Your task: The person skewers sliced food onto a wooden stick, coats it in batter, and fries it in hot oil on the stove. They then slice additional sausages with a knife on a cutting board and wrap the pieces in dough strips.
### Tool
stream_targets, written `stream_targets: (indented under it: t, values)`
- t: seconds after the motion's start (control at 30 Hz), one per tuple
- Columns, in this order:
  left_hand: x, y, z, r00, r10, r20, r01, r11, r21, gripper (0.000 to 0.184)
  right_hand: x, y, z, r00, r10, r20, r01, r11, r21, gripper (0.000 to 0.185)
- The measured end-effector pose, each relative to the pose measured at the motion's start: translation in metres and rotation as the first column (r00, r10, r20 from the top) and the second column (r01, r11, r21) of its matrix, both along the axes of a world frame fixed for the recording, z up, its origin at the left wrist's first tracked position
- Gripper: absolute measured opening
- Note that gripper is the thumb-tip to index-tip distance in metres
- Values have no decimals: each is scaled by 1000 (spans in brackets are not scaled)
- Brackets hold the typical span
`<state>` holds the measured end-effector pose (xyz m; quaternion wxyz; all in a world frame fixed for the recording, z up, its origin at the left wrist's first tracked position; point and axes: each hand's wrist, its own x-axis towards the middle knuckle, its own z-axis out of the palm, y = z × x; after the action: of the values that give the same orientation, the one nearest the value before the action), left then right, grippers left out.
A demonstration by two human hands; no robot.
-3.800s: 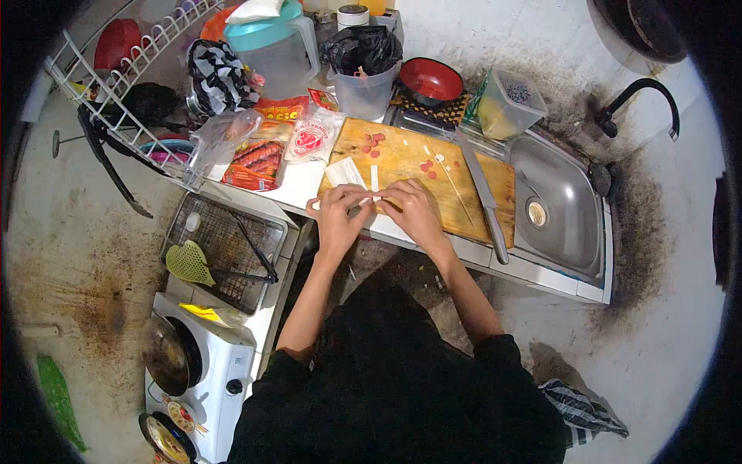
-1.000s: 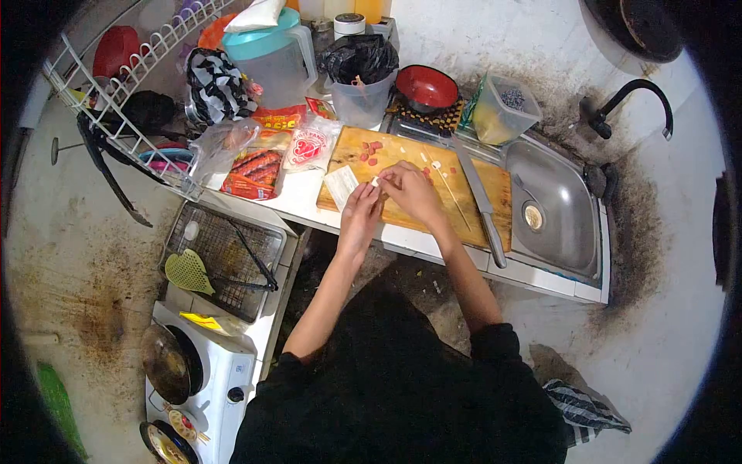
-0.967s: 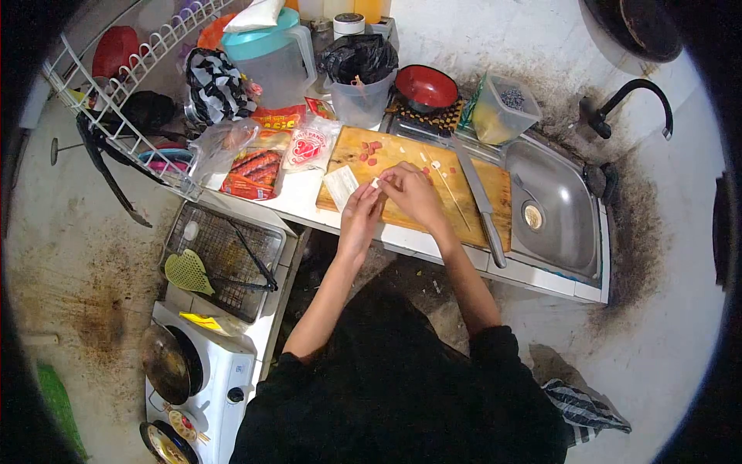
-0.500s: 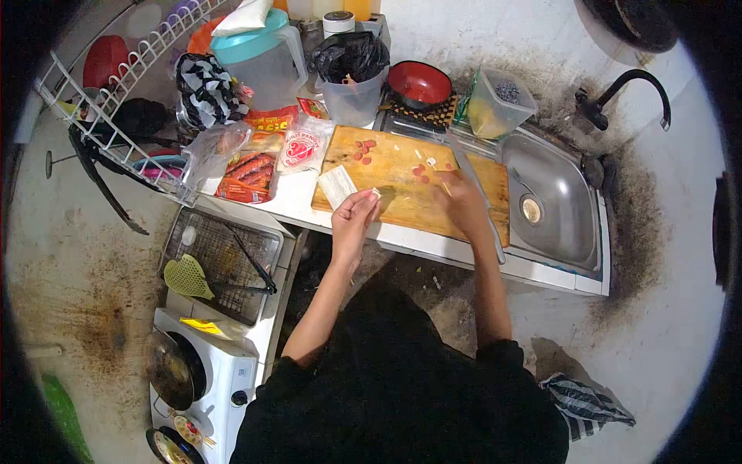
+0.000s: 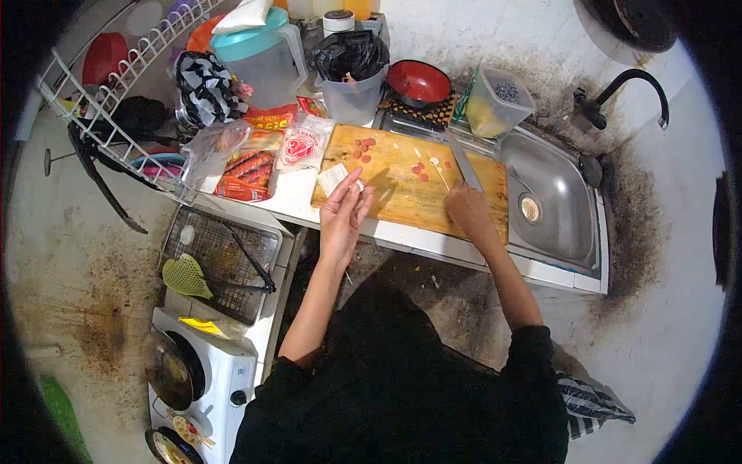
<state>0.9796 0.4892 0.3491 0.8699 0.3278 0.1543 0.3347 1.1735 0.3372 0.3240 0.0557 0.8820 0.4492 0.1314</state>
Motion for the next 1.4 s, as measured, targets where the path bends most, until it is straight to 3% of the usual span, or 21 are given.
stream_targets:
  t: [0.1, 0.17, 0.2, 0.27, 0.37, 0.43, 0.5, 0.57, 0.7, 1.0, 1.27, 1.4]
  values:
    - [-2, 5, 1, 1000, 8, 16, -10, 996, 84, 31, -4, -4, 9, 993, 117, 27, -118, 993, 21, 14]
    - [-5, 14, -5, 1000, 20, 18, -21, 997, 74, 30, -28, -8, 37, 912, -12, -411, 103, 974, 200, 17]
    - [-7, 18, -8, 1000, 21, 12, -22, 998, 62, 28, -43, -11, 51, 912, -7, -410, 96, 976, 197, 17]
    - [-11, 28, -9, 996, -10, 89, 10, 1000, -1, 27, -77, -19, 76, 819, 196, -539, 75, 895, 439, 19]
    - [-15, 34, 5, 983, -30, 183, 40, 998, -52, 27, -108, -25, 85, 738, 337, -584, 98, 803, 588, 18]
    - [-18, 34, 23, 993, 88, 77, -88, 996, 6, 30, -113, -27, 80, 765, 374, -524, 36, 788, 615, 17]
    - [-22, 43, 18, 990, 80, 113, -86, 995, 45, 31, -115, -25, 76, 787, 410, -462, -26, 769, 638, 17]
    - [-25, 48, 19, 995, 59, 77, -73, 979, 189, 30, -118, -21, 73, 785, 469, -404, -46, 695, 717, 18]
    - [-27, 50, 18, 993, 42, 112, -73, 953, 296, 27, -121, -18, 77, 759, 447, -473, -3, 730, 684, 21]
    - [-32, 46, 21, 998, 50, 37, -59, 943, 328, 32, -122, -17, 78, 737, 480, -475, -35, 729, 684, 22]
    - [-34, 43, 32, 997, 73, 15, -74, 944, 321, 37, -127, -17, 82, 698, 436, -568, 86, 737, 670, 21]
    - [-34, 42, 35, 999, 54, -5, -49, 941, 335, 36, -127, -17, 83, 702, 442, -559, 54, 749, 660, 21]
